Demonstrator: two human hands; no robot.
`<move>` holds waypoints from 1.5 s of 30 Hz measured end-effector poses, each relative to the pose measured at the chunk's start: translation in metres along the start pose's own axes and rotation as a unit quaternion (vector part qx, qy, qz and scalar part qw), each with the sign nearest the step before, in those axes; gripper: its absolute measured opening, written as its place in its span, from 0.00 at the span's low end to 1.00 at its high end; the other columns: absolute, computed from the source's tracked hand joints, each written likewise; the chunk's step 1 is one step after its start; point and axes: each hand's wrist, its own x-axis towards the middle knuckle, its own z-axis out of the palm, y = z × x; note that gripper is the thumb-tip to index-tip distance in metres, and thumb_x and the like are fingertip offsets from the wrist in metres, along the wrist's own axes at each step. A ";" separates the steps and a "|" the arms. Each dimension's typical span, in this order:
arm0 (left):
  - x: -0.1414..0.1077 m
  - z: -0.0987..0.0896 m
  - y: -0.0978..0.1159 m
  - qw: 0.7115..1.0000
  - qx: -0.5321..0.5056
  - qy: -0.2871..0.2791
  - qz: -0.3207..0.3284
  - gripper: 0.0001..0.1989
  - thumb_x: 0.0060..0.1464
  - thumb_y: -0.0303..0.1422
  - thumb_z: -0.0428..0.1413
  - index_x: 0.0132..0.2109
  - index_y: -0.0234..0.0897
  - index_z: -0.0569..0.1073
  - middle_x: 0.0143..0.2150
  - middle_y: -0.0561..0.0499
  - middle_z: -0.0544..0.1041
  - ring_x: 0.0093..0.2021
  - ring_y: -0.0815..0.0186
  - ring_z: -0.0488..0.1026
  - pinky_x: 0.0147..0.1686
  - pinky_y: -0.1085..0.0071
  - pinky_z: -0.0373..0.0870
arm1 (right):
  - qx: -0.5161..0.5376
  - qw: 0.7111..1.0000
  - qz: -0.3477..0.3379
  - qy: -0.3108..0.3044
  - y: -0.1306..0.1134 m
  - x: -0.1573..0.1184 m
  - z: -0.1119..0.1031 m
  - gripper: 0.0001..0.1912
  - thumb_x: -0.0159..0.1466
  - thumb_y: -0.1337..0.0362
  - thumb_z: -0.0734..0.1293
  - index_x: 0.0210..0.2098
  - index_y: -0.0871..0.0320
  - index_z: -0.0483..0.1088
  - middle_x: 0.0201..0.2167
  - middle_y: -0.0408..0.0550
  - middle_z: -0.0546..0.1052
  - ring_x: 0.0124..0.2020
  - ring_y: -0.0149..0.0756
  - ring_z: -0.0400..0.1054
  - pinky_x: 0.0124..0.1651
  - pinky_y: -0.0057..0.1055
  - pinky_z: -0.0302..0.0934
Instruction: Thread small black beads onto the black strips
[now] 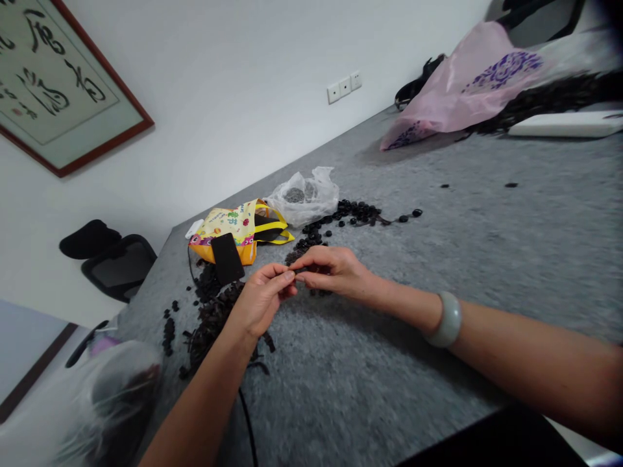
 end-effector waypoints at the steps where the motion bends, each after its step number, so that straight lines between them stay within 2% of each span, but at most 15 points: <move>1: 0.000 0.000 0.000 1.000 0.000 -0.005 0.001 0.12 0.40 0.35 0.72 0.29 0.34 0.78 0.25 0.54 0.76 0.26 0.73 0.71 0.30 0.76 0.66 | 0.013 1.000 0.008 0.003 -0.001 0.000 0.000 0.10 0.65 0.65 0.70 0.45 0.60 0.79 0.32 0.45 0.78 0.30 0.28 0.69 0.32 0.25 0.62; 7: 0.000 -0.001 0.001 1.000 -0.011 -0.012 -0.005 0.13 0.40 0.35 0.71 0.29 0.34 0.77 0.25 0.53 0.76 0.26 0.72 0.72 0.31 0.74 0.68 | 0.138 0.985 0.104 0.009 -0.008 0.000 0.004 0.11 0.63 0.63 0.71 0.43 0.59 0.79 0.31 0.44 0.77 0.26 0.26 0.68 0.27 0.22 0.62; 13: 0.003 -0.004 0.001 0.991 0.097 0.028 0.083 0.10 0.45 0.35 0.68 0.31 0.33 0.78 0.26 0.53 0.77 0.27 0.70 0.72 0.32 0.73 0.68 | 0.278 0.927 0.250 -0.015 -0.001 0.003 0.005 0.17 0.60 0.56 0.74 0.45 0.60 0.77 0.28 0.44 0.79 0.26 0.28 0.72 0.29 0.25 0.69; 18: 0.002 -0.004 0.001 0.990 0.103 0.036 0.093 0.10 0.45 0.35 0.67 0.32 0.34 0.77 0.27 0.54 0.76 0.26 0.71 0.72 0.32 0.72 0.68 | 0.332 0.899 0.285 -0.006 0.004 0.005 0.008 0.17 0.57 0.54 0.77 0.38 0.60 0.76 0.27 0.44 0.79 0.27 0.27 0.73 0.29 0.23 0.70; 23: 0.003 -0.005 0.004 0.985 0.123 0.036 0.112 0.09 0.47 0.35 0.65 0.32 0.33 0.76 0.25 0.54 0.75 0.26 0.71 0.72 0.33 0.72 0.68 | 0.349 0.886 0.303 -0.025 -0.002 0.006 0.009 0.18 0.56 0.54 0.77 0.35 0.61 0.74 0.27 0.44 0.77 0.26 0.26 0.71 0.26 0.22 0.70; 26: 0.004 -0.007 0.004 0.987 0.128 0.038 0.091 0.11 0.47 0.36 0.65 0.32 0.33 0.75 0.27 0.54 0.74 0.26 0.72 0.71 0.32 0.73 0.68 | 0.343 0.892 0.294 -0.033 -0.005 0.006 0.009 0.17 0.56 0.55 0.77 0.37 0.60 0.75 0.27 0.43 0.76 0.26 0.26 0.70 0.26 0.22 0.70; 28: 0.004 -0.007 0.001 0.987 0.121 0.060 0.085 0.13 0.46 0.37 0.66 0.35 0.33 0.74 0.31 0.54 0.75 0.26 0.72 0.72 0.32 0.73 0.69 | 0.328 0.900 0.285 -0.027 -0.005 0.006 0.009 0.15 0.58 0.56 0.76 0.37 0.60 0.74 0.26 0.42 0.75 0.25 0.25 0.69 0.25 0.21 0.69; 31: 0.004 -0.006 -0.002 0.972 0.147 0.120 0.138 0.18 0.43 0.35 0.67 0.41 0.36 0.71 0.36 0.55 0.74 0.27 0.72 0.74 0.33 0.72 0.71 | 0.300 0.913 0.275 -0.014 -0.004 0.006 0.010 0.14 0.59 0.57 0.74 0.37 0.60 0.74 0.26 0.41 0.74 0.25 0.25 0.68 0.25 0.22 0.69; 33: 0.003 -0.005 -0.003 0.950 0.214 0.134 0.185 0.15 0.45 0.34 0.66 0.39 0.37 0.72 0.36 0.54 0.74 0.29 0.71 0.74 0.32 0.72 0.71 | 0.279 0.922 0.267 -0.011 -0.004 0.006 0.010 0.13 0.59 0.57 0.73 0.36 0.60 0.74 0.25 0.41 0.73 0.24 0.25 0.67 0.24 0.22 0.68; 36: 0.001 -0.004 -0.002 0.927 0.295 0.102 0.208 0.07 0.51 0.35 0.61 0.35 0.36 0.75 0.31 0.52 0.75 0.28 0.68 0.74 0.30 0.72 0.69 | 0.229 0.942 0.246 -0.017 -0.006 0.006 0.009 0.11 0.61 0.58 0.71 0.36 0.60 0.73 0.23 0.40 0.72 0.22 0.25 0.65 0.23 0.21 0.66; 39: 0.000 -0.003 -0.002 0.935 0.296 0.073 0.180 0.07 0.53 0.36 0.59 0.34 0.36 0.76 0.27 0.53 0.76 0.26 0.68 0.74 0.29 0.71 0.69 | 0.177 0.957 0.228 -0.029 -0.008 0.006 0.005 0.10 0.62 0.59 0.69 0.36 0.60 0.73 0.23 0.40 0.72 0.22 0.25 0.66 0.22 0.21 0.63; 45: 0.003 -0.004 -0.004 0.953 0.272 0.051 0.120 0.09 0.46 0.37 0.63 0.32 0.36 0.75 0.26 0.54 0.76 0.24 0.68 0.74 0.26 0.73 0.66 | 0.153 0.968 0.200 -0.016 -0.005 0.005 0.001 0.10 0.61 0.61 0.71 0.37 0.61 0.72 0.23 0.39 0.71 0.22 0.24 0.65 0.23 0.21 0.59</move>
